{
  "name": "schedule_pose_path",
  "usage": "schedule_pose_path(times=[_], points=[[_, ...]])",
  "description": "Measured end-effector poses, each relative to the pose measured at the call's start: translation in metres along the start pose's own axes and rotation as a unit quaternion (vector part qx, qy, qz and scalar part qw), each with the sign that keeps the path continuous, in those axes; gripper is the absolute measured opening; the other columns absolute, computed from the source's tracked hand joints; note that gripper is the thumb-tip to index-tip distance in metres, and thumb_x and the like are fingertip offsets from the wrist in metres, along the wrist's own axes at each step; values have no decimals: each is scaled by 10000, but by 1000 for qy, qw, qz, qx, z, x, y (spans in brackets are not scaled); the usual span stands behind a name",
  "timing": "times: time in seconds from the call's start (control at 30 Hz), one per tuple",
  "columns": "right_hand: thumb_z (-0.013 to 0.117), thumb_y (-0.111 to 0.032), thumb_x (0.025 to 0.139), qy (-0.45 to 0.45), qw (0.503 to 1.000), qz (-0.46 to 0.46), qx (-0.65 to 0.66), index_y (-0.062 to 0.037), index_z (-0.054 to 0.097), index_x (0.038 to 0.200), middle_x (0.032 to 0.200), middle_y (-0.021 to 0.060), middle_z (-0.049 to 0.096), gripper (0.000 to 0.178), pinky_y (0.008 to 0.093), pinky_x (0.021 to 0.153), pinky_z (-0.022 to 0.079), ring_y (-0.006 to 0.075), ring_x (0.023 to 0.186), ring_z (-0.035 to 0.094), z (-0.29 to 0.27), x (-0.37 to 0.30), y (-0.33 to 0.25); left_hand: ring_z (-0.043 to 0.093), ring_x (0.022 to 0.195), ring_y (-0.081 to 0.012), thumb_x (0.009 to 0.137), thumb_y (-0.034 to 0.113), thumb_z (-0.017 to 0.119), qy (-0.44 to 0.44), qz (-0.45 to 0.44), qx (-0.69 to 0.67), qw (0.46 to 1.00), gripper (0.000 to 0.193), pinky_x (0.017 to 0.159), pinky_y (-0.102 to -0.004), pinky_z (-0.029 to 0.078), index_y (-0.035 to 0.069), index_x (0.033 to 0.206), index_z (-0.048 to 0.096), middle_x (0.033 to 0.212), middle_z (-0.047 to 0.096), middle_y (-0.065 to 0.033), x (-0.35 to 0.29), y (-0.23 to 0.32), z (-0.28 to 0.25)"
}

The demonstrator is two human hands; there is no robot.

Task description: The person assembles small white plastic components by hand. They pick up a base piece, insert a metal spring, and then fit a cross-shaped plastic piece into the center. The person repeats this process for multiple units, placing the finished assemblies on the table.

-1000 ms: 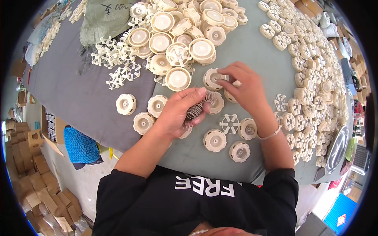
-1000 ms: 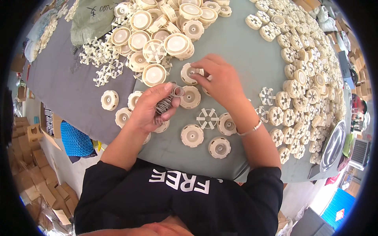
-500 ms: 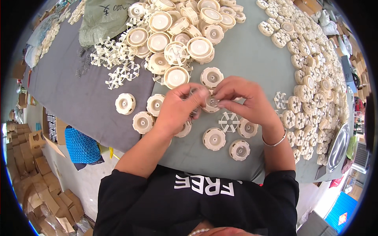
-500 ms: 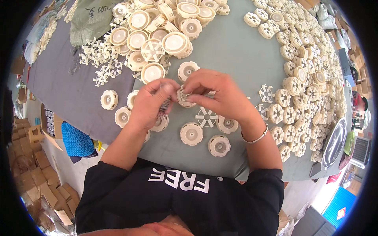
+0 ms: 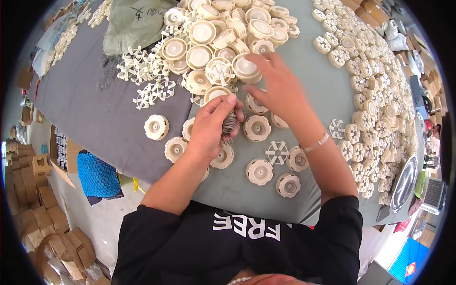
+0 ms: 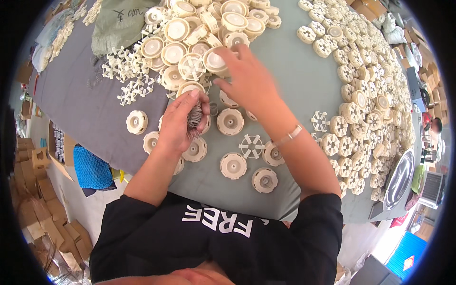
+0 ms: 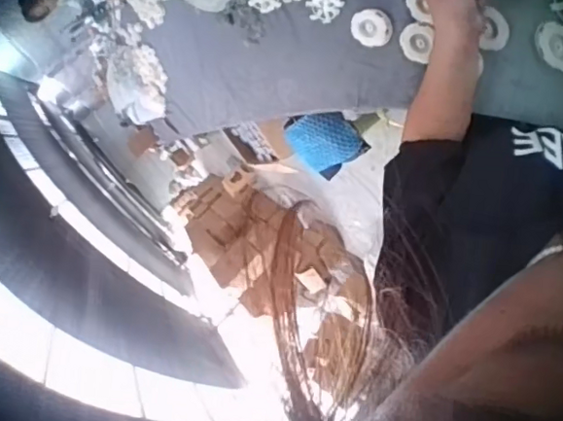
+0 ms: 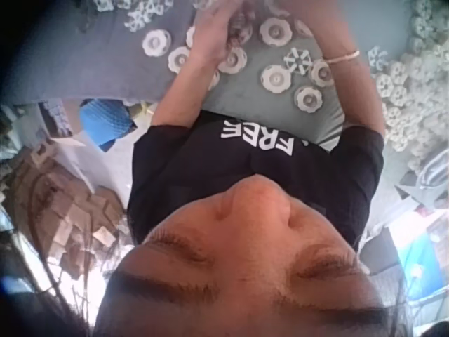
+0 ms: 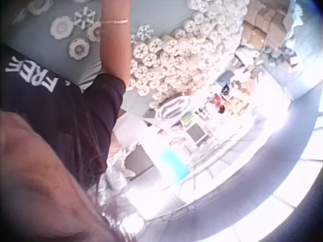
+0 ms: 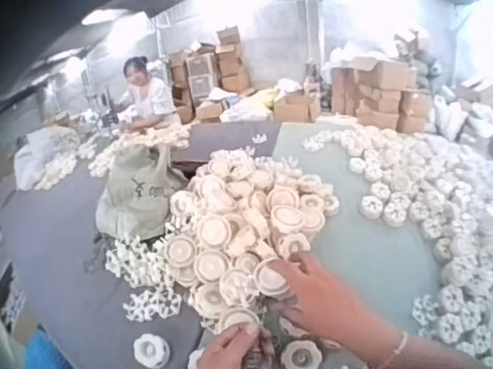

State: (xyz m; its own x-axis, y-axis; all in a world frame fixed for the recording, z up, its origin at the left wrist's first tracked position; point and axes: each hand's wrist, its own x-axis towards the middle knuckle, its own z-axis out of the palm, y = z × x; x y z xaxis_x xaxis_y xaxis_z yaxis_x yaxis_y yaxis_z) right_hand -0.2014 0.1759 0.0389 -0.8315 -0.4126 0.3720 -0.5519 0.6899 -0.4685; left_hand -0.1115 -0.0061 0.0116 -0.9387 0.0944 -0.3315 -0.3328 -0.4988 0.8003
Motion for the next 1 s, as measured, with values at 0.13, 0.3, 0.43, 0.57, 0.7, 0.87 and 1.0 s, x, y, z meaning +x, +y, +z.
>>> schedule_pose_path(times=[0.13, 0.3, 0.43, 0.57, 0.7, 0.87, 1.0], points=[[868, -129, 807, -82, 996, 27, -24, -217, 571, 1430, 1374, 153, 571, 696, 416, 938, 575, 359, 1155, 654, 22, 24, 22, 574, 550, -136, 1077, 356, 641, -32, 9, -25, 999, 305, 466, -252, 409, 56, 1037, 680, 823, 663, -49, 5, -5, -6], [888, -127, 790, -93, 935, 104, 327, -124, 571, 1424, 1307, 124, 635, 709, 376, 927, 578, 250, 1113, 691, -8, 9, 46, 574, 549, -129, 1070, 344, 661, -27, -3, -16, 1000, 291, 459, -248, 397, 54, 1042, 679, 825, 674, -48, 5, -5, -4], [872, -59, 812, -87, 894, 120, 424, -58, 570, 1414, 1307, 92, 644, 674, 348, 974, 565, 194, 1125, 677, -31, -31, 17, 573, 561, -110, 1056, 366, 684, -21, -22, 41, 999, 318, 452, -236, 384, 49, 1079, 688, 840, 691, -56, -1, -9, 5], [891, -56, 821, -29, 942, 37, 333, -44, 553, 1431, 1355, 94, 611, 698, 341, 1056, 540, 183, 1209, 651, -37, -63, -6, 569, 582, -90, 1015, 372, 742, -90, -61, 33, 994, 358, 464, -228, 377, 37, 1136, 708, 853, 692, -42, -5, -5, 2], [788, -18, 924, -2, 831, 134, 541, 3, 511, 1466, 1370, 132, 636, 609, 350, 1018, 580, 224, 1234, 660, -47, -76, -4, 555, 592, -75, 980, 311, 787, -95, -72, 25, 993, 329, 483, -229, 371, 31, 1143, 729, 850, 680, -22, -4, -2, 2], [605, -333, 1089, 133, 816, 296, 478, 23, 566, 1390, 1113, 119, 751, 468, 287, 684, 607, 187, 845, 760, -47, -76, 38, 580, 603, -92, 946, 203, 786, -117, -70, 16, 991, 346, 466, -235, 389, 14, 1223, 702, 864, 687, -29, -6, -1, 6], [721, -435, 1014, 75, 874, 368, 307, -13, 717, 1146, 782, 1, 661, 442, 216, 497, 394, 68, 562, 531, -47, -76, 86, 575, 602, -99, 934, 183, 795, -122, -45, 20, 991, 379, 474, -239, 400, -1, 1249, 694, 860, 679, -32, -5, -5, 4]])
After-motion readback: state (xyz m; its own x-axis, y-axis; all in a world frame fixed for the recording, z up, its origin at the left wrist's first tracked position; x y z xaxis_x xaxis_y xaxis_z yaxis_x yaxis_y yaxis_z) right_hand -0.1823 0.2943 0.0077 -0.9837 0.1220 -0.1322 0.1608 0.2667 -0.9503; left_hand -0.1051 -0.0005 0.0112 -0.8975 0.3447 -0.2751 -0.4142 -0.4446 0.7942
